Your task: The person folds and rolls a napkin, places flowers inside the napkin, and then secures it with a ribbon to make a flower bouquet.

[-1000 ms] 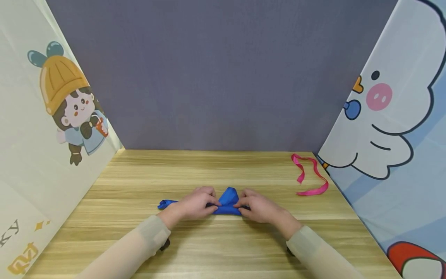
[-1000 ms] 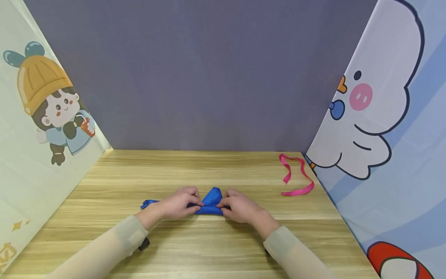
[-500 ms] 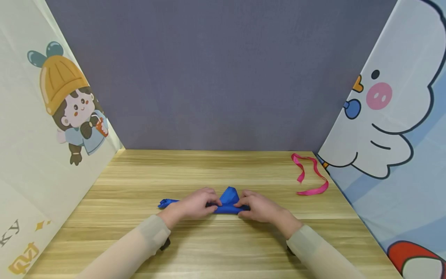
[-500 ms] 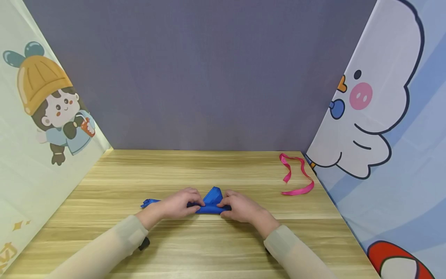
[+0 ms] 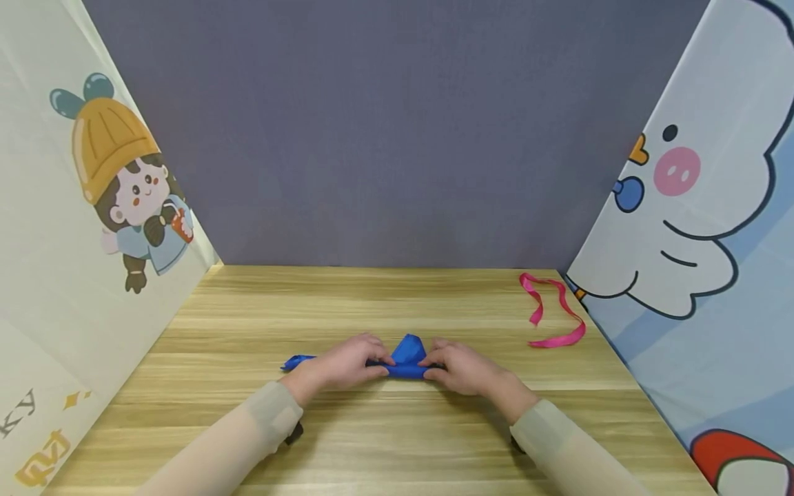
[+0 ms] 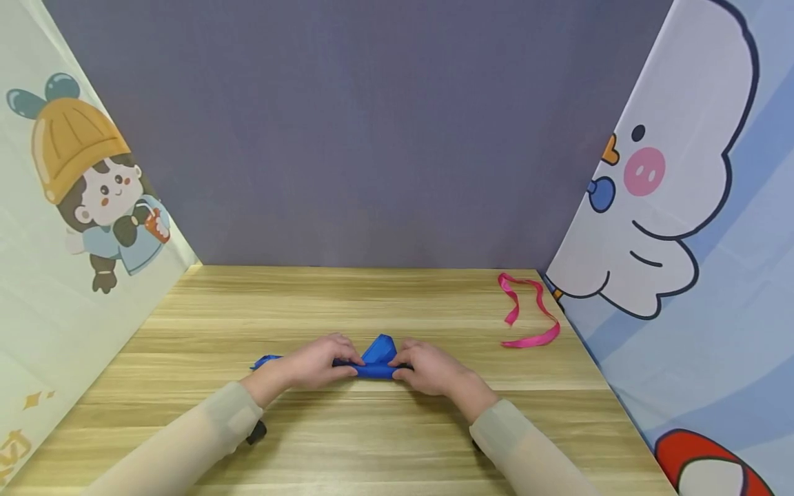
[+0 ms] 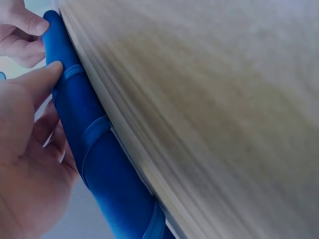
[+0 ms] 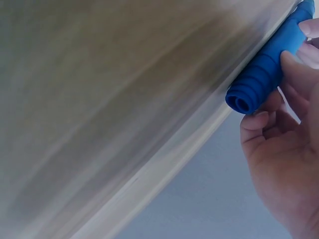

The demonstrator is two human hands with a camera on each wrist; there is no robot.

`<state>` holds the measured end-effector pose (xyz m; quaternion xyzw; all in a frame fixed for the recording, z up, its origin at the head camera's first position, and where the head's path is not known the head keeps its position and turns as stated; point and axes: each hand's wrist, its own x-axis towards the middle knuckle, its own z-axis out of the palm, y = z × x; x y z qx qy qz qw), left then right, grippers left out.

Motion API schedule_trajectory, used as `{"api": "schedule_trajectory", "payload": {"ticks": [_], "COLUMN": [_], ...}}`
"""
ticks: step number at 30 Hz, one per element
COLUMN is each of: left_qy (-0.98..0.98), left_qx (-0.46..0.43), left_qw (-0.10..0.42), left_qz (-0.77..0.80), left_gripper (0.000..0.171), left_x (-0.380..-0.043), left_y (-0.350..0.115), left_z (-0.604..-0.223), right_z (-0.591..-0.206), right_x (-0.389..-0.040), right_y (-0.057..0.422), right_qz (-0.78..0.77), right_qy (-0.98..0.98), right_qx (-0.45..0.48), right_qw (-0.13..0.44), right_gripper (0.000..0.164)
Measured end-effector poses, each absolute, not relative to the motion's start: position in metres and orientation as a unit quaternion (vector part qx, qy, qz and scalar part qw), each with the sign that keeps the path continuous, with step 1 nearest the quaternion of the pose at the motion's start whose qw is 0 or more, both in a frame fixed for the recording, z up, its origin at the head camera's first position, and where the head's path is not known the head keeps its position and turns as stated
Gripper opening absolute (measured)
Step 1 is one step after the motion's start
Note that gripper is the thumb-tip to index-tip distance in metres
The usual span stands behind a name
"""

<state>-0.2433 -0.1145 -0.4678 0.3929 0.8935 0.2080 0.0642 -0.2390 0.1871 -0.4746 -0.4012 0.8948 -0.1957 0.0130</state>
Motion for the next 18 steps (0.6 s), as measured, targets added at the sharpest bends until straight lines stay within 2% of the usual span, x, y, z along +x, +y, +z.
{"api": "schedule_trajectory", "payload": {"ticks": [4,11,18], "left_qy": [0.891,0.89,0.886], "left_qx": [0.401,0.392,0.398], "left_qw": [0.058,0.066,0.055], "left_qz": [0.207,0.224,0.232], "left_gripper": [0.022,0.021,0.017], "left_x": [-0.2445,-0.2457,-0.246], "left_y": [-0.1143,-0.1112,-0.1113], "left_z": [-0.468,-0.4686,-0.4708], "right_z": [-0.4736,-0.4745,-0.4755], "right_x": [-0.2386,-0.2389,-0.2397], "right_y": [0.1867,0.185,0.185], "right_qz": [-0.191,-0.198,-0.236], "right_qy": [0.894,0.905,0.901], "right_qx": [-0.406,-0.374,-0.36], "right_qw": [0.009,0.038,0.046], "right_gripper": [0.019,0.02,0.009]}}
